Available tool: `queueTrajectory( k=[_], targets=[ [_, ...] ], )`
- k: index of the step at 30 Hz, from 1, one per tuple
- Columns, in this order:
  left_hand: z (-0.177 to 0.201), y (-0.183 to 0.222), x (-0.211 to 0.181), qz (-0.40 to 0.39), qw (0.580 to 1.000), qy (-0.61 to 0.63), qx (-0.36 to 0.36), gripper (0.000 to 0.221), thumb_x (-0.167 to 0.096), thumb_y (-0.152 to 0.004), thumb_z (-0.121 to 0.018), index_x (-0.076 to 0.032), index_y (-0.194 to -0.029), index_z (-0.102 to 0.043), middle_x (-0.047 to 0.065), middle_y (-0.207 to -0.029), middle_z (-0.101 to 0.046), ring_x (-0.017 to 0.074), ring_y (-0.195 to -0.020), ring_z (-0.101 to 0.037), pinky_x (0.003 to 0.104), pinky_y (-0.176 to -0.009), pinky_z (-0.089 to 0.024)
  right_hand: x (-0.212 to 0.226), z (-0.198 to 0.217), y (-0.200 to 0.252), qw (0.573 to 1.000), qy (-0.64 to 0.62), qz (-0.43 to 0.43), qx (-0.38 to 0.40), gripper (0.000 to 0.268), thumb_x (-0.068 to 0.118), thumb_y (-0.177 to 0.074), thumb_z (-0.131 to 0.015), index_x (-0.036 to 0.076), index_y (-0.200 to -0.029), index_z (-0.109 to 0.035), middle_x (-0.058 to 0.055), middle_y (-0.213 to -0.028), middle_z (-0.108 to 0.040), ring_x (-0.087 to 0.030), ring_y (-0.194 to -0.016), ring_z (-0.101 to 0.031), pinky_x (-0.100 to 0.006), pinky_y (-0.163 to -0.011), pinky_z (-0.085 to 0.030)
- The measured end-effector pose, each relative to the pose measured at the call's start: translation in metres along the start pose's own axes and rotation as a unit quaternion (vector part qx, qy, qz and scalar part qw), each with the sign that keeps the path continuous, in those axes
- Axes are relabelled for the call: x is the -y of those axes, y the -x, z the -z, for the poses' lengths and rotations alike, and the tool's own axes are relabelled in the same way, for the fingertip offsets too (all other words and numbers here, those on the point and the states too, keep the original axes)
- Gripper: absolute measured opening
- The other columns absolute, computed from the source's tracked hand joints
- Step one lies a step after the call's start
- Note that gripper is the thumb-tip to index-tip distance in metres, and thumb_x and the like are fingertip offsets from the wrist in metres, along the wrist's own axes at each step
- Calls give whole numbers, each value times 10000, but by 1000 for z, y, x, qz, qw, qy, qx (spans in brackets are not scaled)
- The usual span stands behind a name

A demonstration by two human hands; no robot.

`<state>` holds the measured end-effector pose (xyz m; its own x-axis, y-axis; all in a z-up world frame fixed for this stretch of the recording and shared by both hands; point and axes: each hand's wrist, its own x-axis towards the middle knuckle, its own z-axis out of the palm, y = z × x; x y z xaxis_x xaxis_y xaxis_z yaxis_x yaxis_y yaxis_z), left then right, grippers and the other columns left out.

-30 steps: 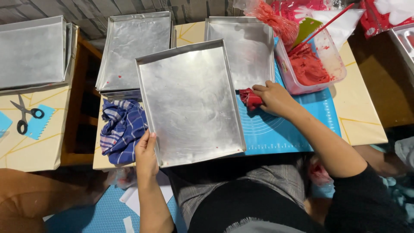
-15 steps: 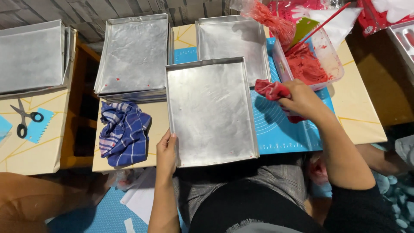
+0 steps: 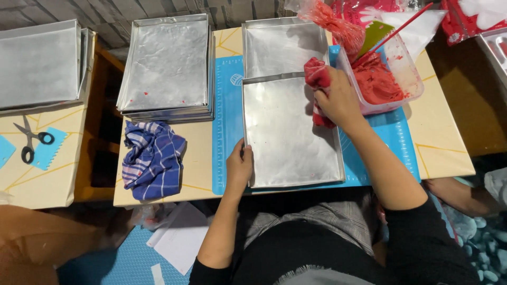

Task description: The person fills a piping bag with red dough and then proceeds to wipe down and stack several metal baking trays using a cloth.

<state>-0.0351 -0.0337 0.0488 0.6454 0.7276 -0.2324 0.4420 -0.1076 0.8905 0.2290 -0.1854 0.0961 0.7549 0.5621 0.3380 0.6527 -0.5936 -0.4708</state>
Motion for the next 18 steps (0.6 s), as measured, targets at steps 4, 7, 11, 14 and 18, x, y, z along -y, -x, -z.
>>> queueTrajectory(
  k=[4,7,11,14,18],
  targets=[
    [0,-19,-6,-34,997,-69,-17,492,-410,-1079,-434,-67,-1381,-616,224,-1212,-710,376,-1147,-683,472,-923,-582,-5,-46,-8,995,91,-24,34,501,310,-862,-672,139,-1316,-548,-171,-1267,-590,-451,-1070,-651,-566,-857,-558],
    [-12,-28,2,-63,986,-151,-15,508,-403,-1108,-332,-87,-1367,-634,194,-1111,-747,343,-1050,-726,470,-850,-599,-12,-77,-7,990,138,2,-2,482,326,-814,-743,74,-1206,-621,-175,-1207,-622,-419,-1075,-648,-501,-836,-580],
    [-9,-22,-10,-94,985,-141,-26,512,-320,-1122,-291,0,-1386,-592,268,-1143,-720,399,-1059,-707,517,-879,-579,-6,-92,-11,987,139,76,-32,549,241,-764,-749,29,-1261,-653,-175,-1247,-630,-388,-1046,-582,-487,-792,-529],
    [-10,-25,-5,-106,985,-133,-30,517,-325,-1124,-287,5,-1383,-591,266,-1145,-720,401,-1067,-703,517,-887,-575,4,-96,-19,985,109,130,16,591,212,-763,-735,49,-1324,-642,-142,-1309,-617,-368,-1089,-533,-476,-820,-503],
    [-13,-31,7,-121,984,-128,-37,497,-316,-1123,-306,-5,-1379,-596,271,-1132,-722,426,-1068,-695,539,-892,-565,17,-104,-24,972,54,209,96,663,187,-743,-722,141,-1398,-634,-60,-1396,-608,-324,-1155,-506,-446,-884,-473]
  ],
)
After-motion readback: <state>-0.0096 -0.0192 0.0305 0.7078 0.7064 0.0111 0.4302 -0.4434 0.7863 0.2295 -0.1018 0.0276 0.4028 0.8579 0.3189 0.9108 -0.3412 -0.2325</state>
